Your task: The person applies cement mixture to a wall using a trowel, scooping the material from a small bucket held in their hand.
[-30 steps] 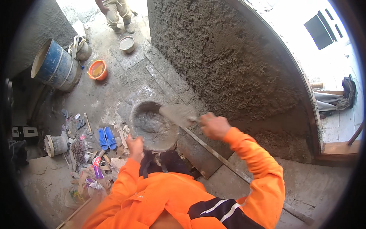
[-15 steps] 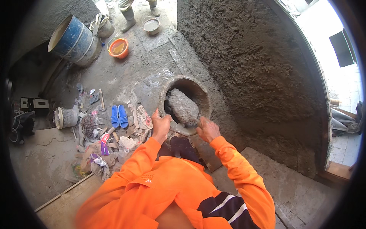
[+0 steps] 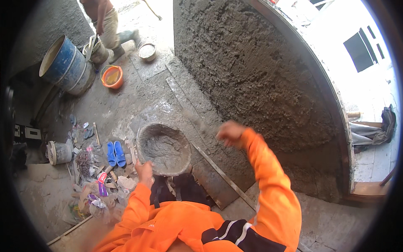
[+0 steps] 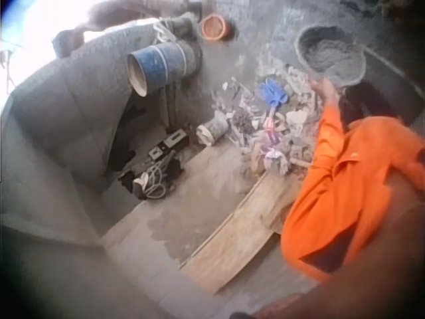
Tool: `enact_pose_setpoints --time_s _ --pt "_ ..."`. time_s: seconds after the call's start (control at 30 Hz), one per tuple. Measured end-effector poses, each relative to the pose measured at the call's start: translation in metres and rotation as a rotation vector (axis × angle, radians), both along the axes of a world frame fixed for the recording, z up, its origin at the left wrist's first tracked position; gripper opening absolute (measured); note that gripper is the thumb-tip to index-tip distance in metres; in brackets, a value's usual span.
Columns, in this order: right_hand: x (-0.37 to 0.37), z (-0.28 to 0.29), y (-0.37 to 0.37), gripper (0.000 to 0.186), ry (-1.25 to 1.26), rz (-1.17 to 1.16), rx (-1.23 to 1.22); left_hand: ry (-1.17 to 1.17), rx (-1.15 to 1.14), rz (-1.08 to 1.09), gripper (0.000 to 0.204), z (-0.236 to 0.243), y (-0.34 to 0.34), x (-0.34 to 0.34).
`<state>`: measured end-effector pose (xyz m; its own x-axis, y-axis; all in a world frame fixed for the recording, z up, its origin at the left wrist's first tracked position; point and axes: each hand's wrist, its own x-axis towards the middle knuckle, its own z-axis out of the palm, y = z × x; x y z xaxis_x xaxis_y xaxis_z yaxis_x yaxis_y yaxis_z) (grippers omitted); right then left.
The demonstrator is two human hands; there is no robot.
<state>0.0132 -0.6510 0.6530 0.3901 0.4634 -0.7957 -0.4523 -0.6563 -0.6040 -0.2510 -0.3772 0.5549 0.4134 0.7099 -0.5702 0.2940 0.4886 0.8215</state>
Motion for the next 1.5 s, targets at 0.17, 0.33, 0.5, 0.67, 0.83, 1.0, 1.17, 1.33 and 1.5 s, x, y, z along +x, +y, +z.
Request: enact_pose_setpoints --time_s 0.17,0.33,0.5,0.67,0.83,1.0,1.17,1.33,1.5 --pt "0.064 0.028 -0.058 0.032 -1.154 -0.038 -0.596 -0.015 0.111 -0.050 0.052 0.036 0.005 0.002" --pt "-0.074 0.044 0.003 0.038 -0.869 0.622 -0.300 -0.007 0.101 -0.061 0.040 0.034 -0.005 0.019" --pt "-0.142 -0.061 0.056 0.025 -1.076 0.656 -0.427 -0.137 0.237 -0.321 0.044 0.057 -0.035 0.038" --pt "-0.144 -0.028 0.044 0.028 -0.901 0.484 -0.158 -0.192 0.111 -0.327 0.053 0.071 -0.032 0.044" --pt "-0.129 0.061 0.012 0.032 -0.774 0.295 -0.064 -0.076 -0.044 -0.152 0.047 0.073 -0.027 0.040" --pt "-0.030 0.128 -0.046 0.020 -0.248 0.057 -0.069 -0.160 0.036 -0.168 0.037 0.036 -0.024 0.029" --pt "0.026 0.181 -0.135 0.018 -1.551 -0.004 -0.605 -0.198 -0.013 -0.138 0.041 0.067 -0.029 0.027" --pt "-0.072 0.158 -0.054 0.026 -1.111 0.533 -0.542 -0.191 0.126 -0.252 0.042 0.067 -0.029 0.030" --pt "-0.146 0.009 0.014 0.025 -1.362 0.697 -0.548 -0.357 0.141 -0.432 0.042 0.094 -0.058 0.049"
